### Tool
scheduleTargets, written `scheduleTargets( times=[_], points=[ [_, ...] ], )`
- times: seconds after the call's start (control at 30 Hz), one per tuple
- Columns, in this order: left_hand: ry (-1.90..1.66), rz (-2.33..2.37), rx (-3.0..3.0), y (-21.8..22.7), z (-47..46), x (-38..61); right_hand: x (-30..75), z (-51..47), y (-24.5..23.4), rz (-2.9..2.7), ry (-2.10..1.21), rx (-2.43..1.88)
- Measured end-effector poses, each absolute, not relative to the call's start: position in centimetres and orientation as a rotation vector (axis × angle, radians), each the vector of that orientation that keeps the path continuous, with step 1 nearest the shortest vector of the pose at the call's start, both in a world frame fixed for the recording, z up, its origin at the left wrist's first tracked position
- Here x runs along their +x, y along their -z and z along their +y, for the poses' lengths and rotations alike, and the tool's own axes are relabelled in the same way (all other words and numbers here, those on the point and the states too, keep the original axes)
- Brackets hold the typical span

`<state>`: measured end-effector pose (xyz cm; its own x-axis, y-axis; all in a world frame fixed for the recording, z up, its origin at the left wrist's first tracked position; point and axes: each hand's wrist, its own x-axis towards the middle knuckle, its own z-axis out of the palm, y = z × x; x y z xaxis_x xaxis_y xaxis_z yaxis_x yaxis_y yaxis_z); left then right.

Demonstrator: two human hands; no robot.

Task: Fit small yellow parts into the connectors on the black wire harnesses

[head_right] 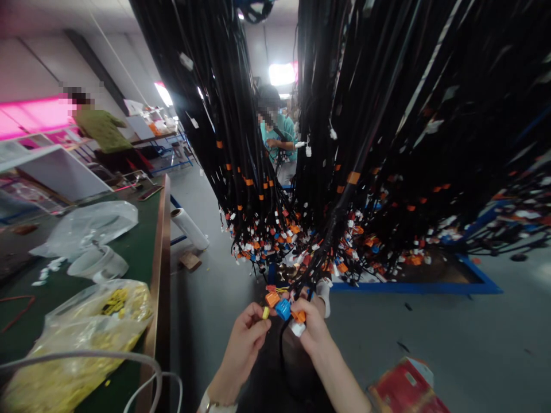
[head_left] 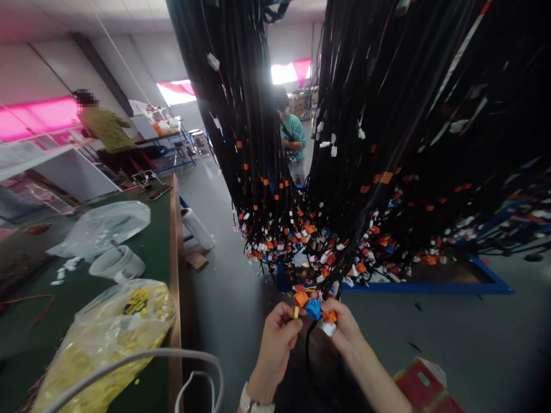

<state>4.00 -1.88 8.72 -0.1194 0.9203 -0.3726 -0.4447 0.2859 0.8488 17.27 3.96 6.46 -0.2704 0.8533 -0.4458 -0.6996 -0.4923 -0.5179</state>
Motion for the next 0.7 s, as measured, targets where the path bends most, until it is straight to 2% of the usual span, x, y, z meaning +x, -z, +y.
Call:
scheduleTargets(
  times=[0.53, 0.7],
  points=[
    [-1.25, 1.051, 0.621, -9.32, -2.25, 3.37, 17.28, 4.12, -6.89, -0.276, -1.913, -0.845],
    [-1.192, 1.155, 0.739, -9.14, -2.02, 3.45, 17.28, 4.11, -6.66, -0.293, -1.911, -0.842]
  ],
)
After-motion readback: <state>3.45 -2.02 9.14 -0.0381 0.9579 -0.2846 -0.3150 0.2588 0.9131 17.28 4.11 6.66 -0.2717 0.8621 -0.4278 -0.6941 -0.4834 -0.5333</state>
